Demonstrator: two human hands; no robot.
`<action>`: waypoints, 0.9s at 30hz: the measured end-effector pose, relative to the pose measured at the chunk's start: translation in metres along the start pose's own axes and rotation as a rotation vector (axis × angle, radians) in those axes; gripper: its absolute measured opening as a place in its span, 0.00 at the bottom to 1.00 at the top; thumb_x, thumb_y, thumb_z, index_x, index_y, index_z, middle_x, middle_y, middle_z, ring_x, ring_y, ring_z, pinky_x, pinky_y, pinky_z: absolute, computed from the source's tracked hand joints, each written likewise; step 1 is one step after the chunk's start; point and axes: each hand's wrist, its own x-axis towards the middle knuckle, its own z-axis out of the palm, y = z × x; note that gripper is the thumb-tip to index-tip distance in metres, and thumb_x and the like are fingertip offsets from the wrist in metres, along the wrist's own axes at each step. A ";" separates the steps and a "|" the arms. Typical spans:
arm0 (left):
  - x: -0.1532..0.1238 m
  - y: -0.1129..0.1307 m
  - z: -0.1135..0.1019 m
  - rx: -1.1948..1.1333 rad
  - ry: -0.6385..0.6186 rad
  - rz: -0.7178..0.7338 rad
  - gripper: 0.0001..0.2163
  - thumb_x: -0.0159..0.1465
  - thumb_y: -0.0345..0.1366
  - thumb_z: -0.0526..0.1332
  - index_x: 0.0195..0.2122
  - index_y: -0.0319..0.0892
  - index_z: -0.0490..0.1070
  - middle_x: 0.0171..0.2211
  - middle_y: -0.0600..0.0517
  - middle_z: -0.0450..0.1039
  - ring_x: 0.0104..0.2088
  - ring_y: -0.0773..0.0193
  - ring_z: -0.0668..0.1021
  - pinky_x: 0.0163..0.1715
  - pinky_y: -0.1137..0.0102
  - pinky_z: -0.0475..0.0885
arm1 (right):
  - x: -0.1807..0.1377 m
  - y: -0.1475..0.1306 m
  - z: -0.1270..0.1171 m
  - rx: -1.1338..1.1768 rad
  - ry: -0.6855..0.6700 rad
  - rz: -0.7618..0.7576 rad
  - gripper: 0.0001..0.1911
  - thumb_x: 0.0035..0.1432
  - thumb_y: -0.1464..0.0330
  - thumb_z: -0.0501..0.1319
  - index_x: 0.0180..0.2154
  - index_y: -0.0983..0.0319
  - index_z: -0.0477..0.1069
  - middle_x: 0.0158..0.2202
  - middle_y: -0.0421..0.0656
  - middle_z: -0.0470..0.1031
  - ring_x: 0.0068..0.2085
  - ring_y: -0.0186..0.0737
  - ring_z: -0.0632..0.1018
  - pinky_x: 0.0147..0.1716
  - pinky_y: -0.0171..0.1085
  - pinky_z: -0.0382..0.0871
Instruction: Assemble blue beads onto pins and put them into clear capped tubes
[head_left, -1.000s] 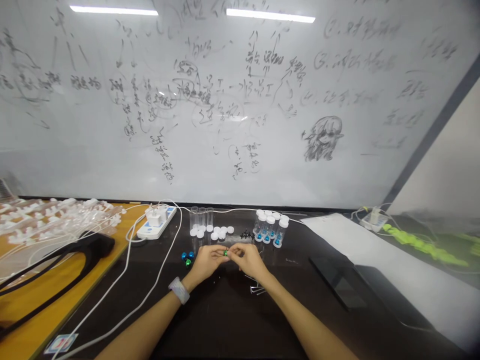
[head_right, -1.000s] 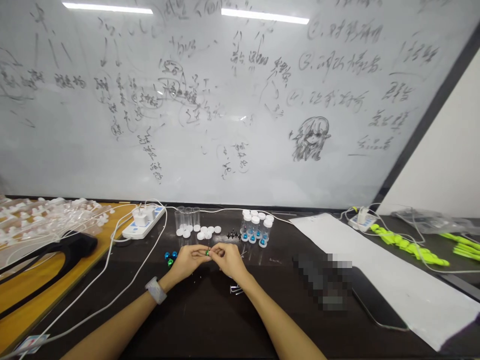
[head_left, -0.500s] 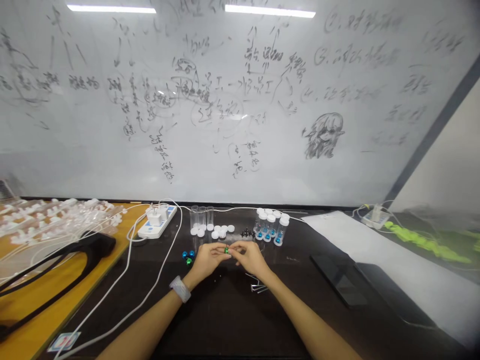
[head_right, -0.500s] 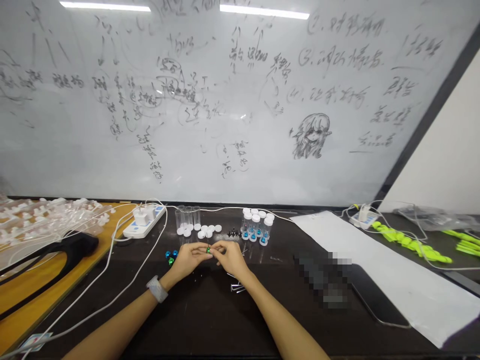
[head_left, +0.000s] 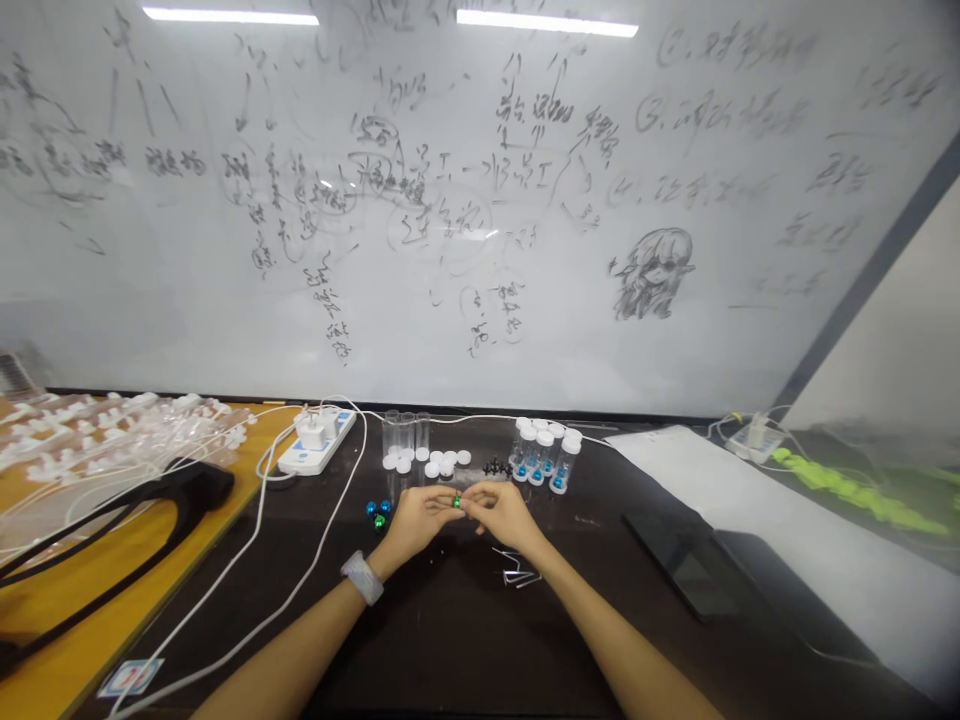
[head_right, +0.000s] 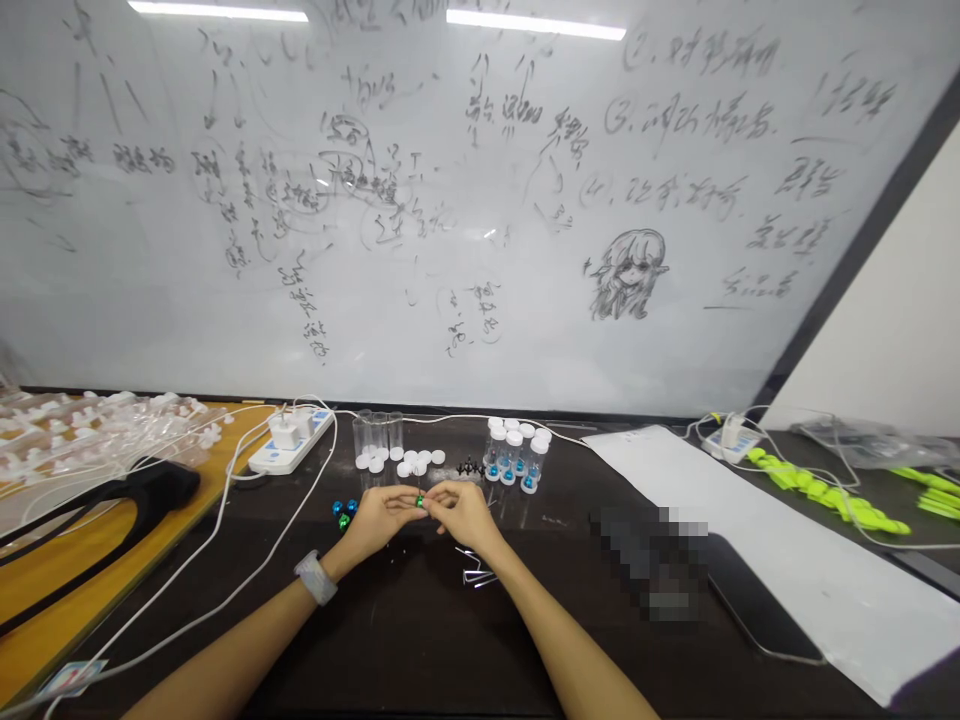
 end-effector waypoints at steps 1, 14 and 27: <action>0.000 0.001 0.000 -0.001 -0.007 0.000 0.15 0.50 0.38 0.74 0.38 0.38 0.80 0.34 0.45 0.84 0.36 0.52 0.84 0.41 0.62 0.80 | -0.001 -0.001 0.000 -0.047 -0.002 -0.020 0.16 0.53 0.58 0.66 0.35 0.65 0.78 0.28 0.44 0.77 0.26 0.37 0.77 0.18 0.31 0.74; 0.000 -0.004 -0.002 0.036 -0.023 0.032 0.16 0.51 0.39 0.74 0.39 0.37 0.81 0.34 0.45 0.83 0.36 0.52 0.84 0.41 0.62 0.80 | -0.007 -0.013 -0.004 -0.238 -0.012 -0.127 0.13 0.59 0.59 0.61 0.33 0.63 0.78 0.26 0.42 0.78 0.23 0.36 0.77 0.18 0.30 0.71; -0.003 0.001 -0.002 0.120 -0.050 0.087 0.13 0.53 0.37 0.71 0.40 0.40 0.82 0.36 0.46 0.84 0.37 0.50 0.84 0.41 0.61 0.80 | -0.007 -0.009 -0.004 -0.281 -0.047 -0.102 0.14 0.62 0.58 0.60 0.34 0.62 0.76 0.28 0.42 0.79 0.20 0.36 0.77 0.18 0.30 0.68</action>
